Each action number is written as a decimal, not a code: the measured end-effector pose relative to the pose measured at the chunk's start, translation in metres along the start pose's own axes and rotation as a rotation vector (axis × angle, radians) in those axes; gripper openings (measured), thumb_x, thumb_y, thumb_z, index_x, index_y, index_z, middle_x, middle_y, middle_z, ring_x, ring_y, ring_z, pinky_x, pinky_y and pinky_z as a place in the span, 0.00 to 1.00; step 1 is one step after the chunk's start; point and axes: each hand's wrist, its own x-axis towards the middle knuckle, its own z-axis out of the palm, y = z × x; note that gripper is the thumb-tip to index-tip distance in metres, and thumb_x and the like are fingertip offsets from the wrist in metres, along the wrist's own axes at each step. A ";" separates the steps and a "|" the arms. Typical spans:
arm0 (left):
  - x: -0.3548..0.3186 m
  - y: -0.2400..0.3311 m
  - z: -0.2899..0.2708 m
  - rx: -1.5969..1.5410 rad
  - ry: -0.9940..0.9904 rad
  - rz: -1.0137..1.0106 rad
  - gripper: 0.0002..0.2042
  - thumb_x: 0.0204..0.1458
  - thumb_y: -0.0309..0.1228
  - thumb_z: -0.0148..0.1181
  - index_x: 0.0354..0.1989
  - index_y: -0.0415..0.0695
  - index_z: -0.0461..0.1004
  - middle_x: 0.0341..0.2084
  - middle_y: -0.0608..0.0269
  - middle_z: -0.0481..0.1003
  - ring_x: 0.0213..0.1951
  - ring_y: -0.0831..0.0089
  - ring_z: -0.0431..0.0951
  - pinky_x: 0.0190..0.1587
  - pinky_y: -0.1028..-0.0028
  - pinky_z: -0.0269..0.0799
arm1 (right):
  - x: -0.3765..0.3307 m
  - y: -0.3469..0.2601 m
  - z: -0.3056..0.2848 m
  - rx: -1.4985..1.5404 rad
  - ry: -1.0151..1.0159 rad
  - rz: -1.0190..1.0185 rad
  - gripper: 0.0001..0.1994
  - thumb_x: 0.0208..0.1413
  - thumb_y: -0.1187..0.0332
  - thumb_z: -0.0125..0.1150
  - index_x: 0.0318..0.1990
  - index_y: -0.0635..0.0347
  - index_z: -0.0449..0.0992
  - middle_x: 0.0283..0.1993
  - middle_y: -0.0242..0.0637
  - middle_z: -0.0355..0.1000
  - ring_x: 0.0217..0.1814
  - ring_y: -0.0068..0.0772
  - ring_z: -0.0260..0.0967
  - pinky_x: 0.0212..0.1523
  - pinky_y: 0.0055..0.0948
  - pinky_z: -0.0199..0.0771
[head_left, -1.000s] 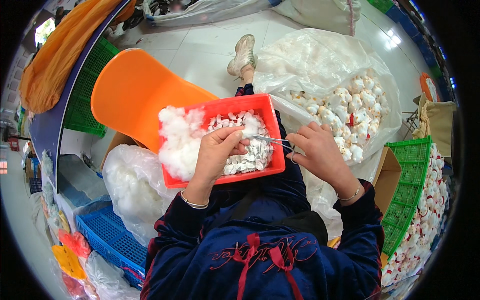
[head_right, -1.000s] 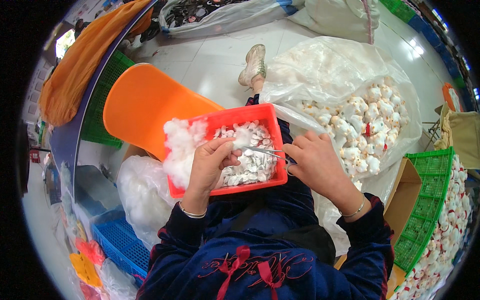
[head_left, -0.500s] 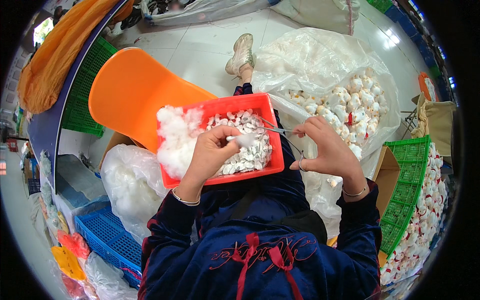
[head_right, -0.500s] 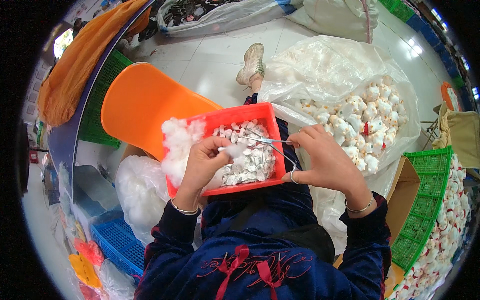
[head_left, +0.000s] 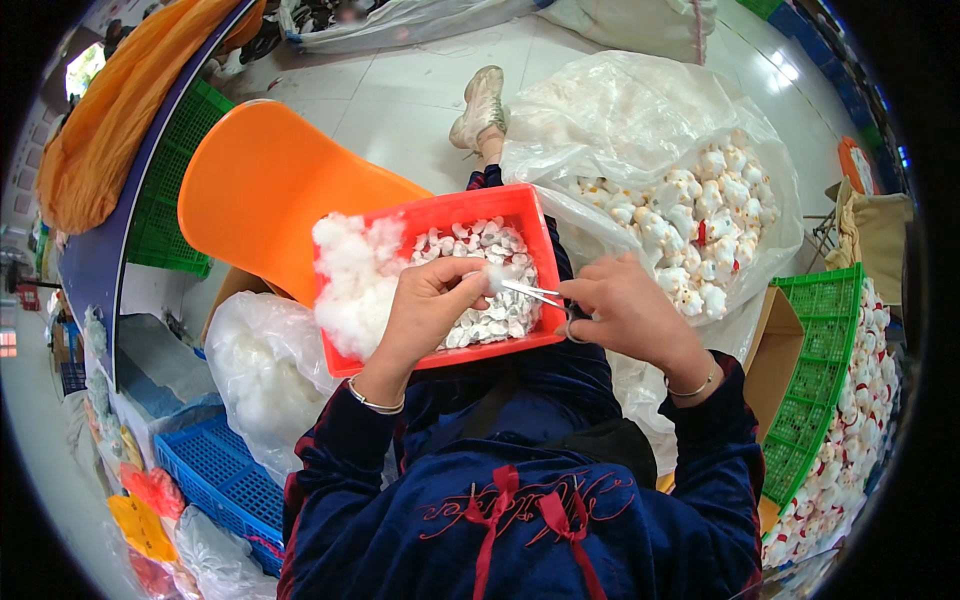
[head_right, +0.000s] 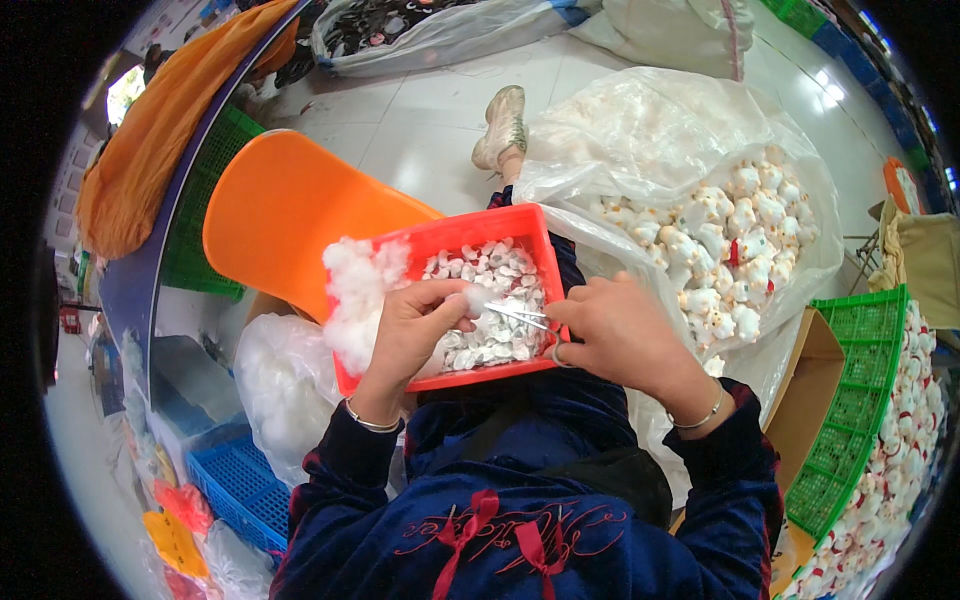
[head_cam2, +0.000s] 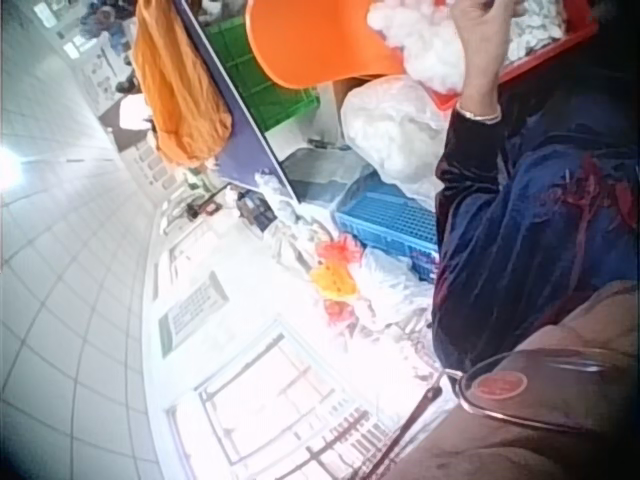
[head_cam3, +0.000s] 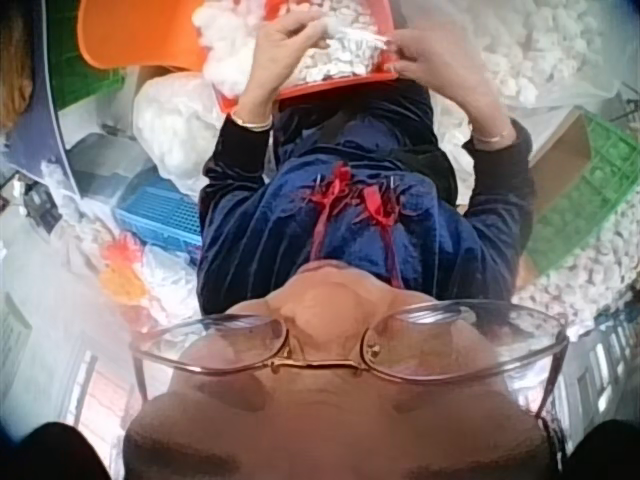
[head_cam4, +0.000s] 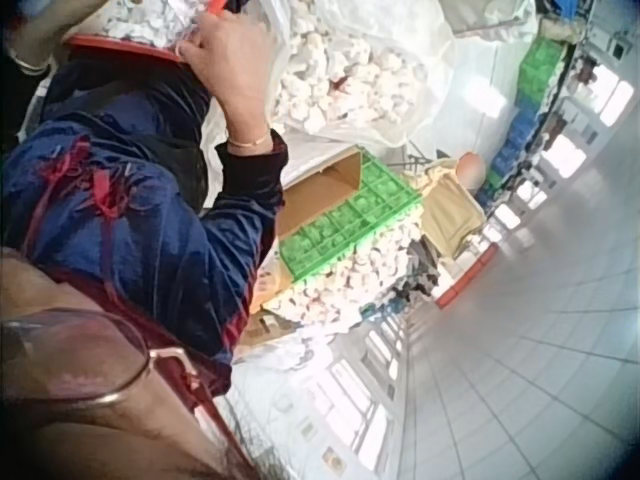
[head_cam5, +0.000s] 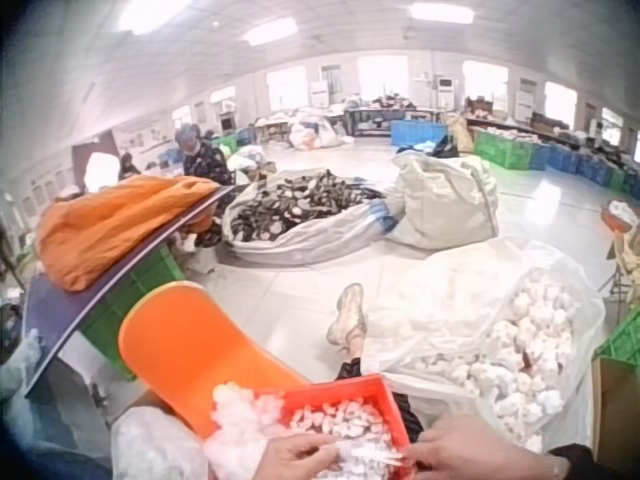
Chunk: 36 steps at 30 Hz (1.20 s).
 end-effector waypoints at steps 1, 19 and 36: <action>0.001 -0.001 0.001 0.017 -0.003 -0.004 0.10 0.60 0.21 0.59 0.46 0.33 0.82 0.35 0.59 0.83 0.33 0.78 0.81 0.40 0.78 0.79 | 0.003 -0.004 0.002 0.014 -0.039 0.009 0.17 0.47 0.62 0.71 0.45 0.54 0.82 0.37 0.35 0.76 0.48 0.41 0.72 0.49 0.42 0.64; -0.007 -0.001 0.003 0.035 0.039 0.004 0.10 0.61 0.22 0.60 0.48 0.34 0.81 0.34 0.64 0.82 0.33 0.82 0.80 0.39 0.80 0.77 | -0.003 0.004 -0.001 -0.006 0.032 -0.008 0.18 0.47 0.59 0.72 0.46 0.53 0.83 0.38 0.34 0.76 0.49 0.41 0.72 0.48 0.42 0.64; -0.002 -0.005 0.016 0.433 0.274 0.453 0.10 0.60 0.22 0.62 0.49 0.35 0.81 0.33 0.55 0.83 0.33 0.74 0.82 0.38 0.76 0.77 | 0.000 -0.019 -0.001 0.390 -0.142 0.099 0.18 0.55 0.56 0.69 0.38 0.64 0.79 0.27 0.48 0.75 0.29 0.49 0.72 0.32 0.39 0.71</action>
